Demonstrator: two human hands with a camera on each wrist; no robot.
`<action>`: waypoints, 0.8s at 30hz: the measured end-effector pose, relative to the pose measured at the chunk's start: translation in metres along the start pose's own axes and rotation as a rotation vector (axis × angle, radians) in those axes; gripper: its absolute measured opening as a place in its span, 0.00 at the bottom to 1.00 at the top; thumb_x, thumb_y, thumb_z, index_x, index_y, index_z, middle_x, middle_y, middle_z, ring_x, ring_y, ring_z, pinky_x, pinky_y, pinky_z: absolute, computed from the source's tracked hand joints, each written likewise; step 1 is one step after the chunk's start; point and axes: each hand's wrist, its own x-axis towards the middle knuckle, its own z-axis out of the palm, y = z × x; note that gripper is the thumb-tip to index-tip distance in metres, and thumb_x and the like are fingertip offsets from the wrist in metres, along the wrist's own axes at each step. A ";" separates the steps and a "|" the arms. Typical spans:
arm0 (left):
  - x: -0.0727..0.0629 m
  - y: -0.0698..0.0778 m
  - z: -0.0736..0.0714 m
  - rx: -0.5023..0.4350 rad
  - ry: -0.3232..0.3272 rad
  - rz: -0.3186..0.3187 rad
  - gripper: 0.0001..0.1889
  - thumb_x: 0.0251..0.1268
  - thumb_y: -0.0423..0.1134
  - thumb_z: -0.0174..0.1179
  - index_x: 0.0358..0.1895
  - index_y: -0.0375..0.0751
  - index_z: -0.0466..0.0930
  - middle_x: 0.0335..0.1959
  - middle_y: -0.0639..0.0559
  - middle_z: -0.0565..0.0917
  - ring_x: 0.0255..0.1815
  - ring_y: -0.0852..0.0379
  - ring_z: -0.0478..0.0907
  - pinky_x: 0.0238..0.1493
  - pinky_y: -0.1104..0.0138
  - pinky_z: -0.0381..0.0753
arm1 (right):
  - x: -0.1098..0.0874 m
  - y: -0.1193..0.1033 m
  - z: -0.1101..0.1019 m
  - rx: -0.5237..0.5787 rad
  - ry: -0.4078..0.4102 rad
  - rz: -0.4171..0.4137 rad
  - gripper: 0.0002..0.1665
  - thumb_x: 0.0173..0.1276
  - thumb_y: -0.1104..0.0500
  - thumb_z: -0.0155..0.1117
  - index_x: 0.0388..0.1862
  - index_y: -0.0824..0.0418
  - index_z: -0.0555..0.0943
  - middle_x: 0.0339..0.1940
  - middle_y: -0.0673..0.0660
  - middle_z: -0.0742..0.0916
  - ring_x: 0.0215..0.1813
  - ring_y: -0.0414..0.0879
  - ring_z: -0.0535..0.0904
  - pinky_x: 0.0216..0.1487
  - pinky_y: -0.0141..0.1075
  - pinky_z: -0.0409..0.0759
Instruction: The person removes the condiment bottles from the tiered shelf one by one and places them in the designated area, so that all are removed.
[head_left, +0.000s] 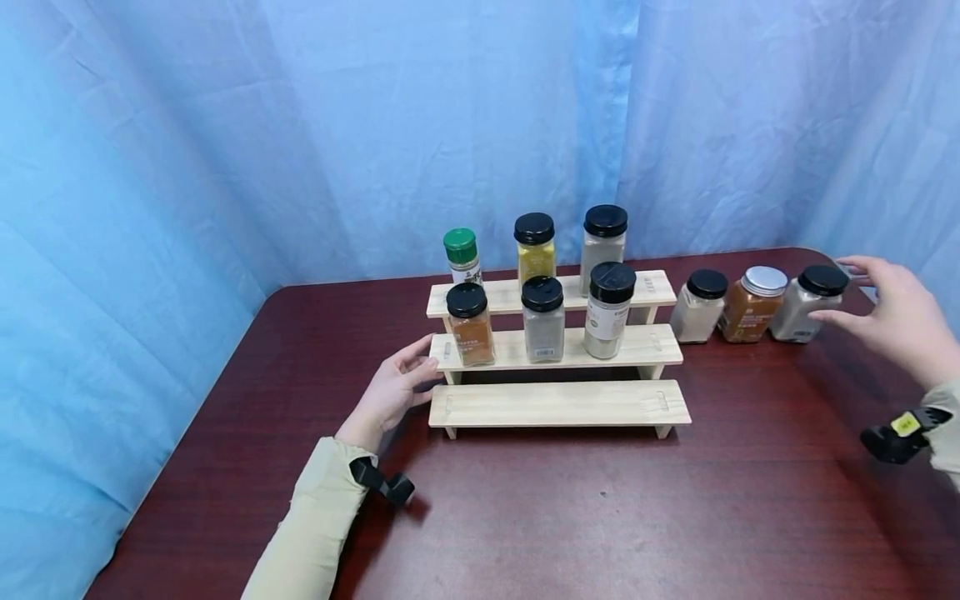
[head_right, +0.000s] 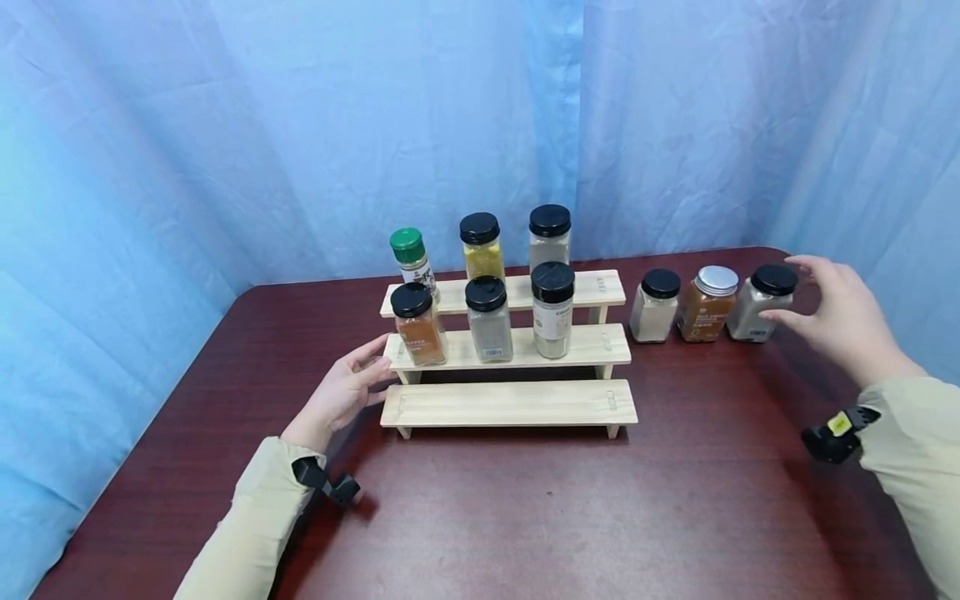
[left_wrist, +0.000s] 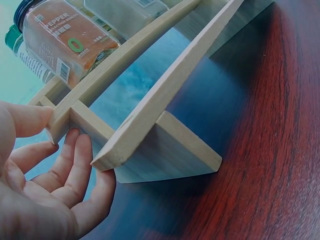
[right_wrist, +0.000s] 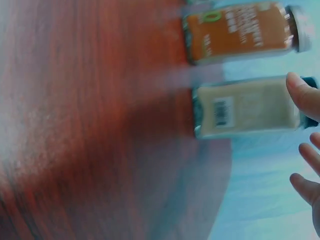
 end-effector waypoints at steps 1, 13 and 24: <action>0.000 0.000 0.000 0.002 0.001 0.000 0.29 0.73 0.38 0.50 0.74 0.48 0.56 0.44 0.54 0.77 0.45 0.58 0.76 0.57 0.49 0.72 | 0.000 -0.003 -0.002 -0.001 0.008 0.010 0.41 0.59 0.63 0.69 0.66 0.77 0.61 0.56 0.81 0.69 0.53 0.75 0.63 0.51 0.65 0.59; -0.001 0.002 0.001 0.008 0.002 0.003 0.29 0.73 0.37 0.50 0.74 0.47 0.55 0.44 0.54 0.77 0.44 0.59 0.76 0.56 0.49 0.72 | -0.012 -0.068 -0.021 0.098 0.209 -0.041 0.34 0.62 0.62 0.67 0.63 0.73 0.68 0.57 0.76 0.72 0.64 0.70 0.62 0.67 0.49 0.60; -0.001 0.002 0.001 0.017 0.000 0.004 0.29 0.73 0.38 0.50 0.74 0.47 0.54 0.45 0.53 0.78 0.45 0.58 0.76 0.54 0.52 0.74 | -0.015 -0.144 -0.013 0.365 0.327 -0.378 0.31 0.51 0.68 0.74 0.56 0.70 0.76 0.56 0.28 0.70 0.61 0.23 0.64 0.59 0.17 0.62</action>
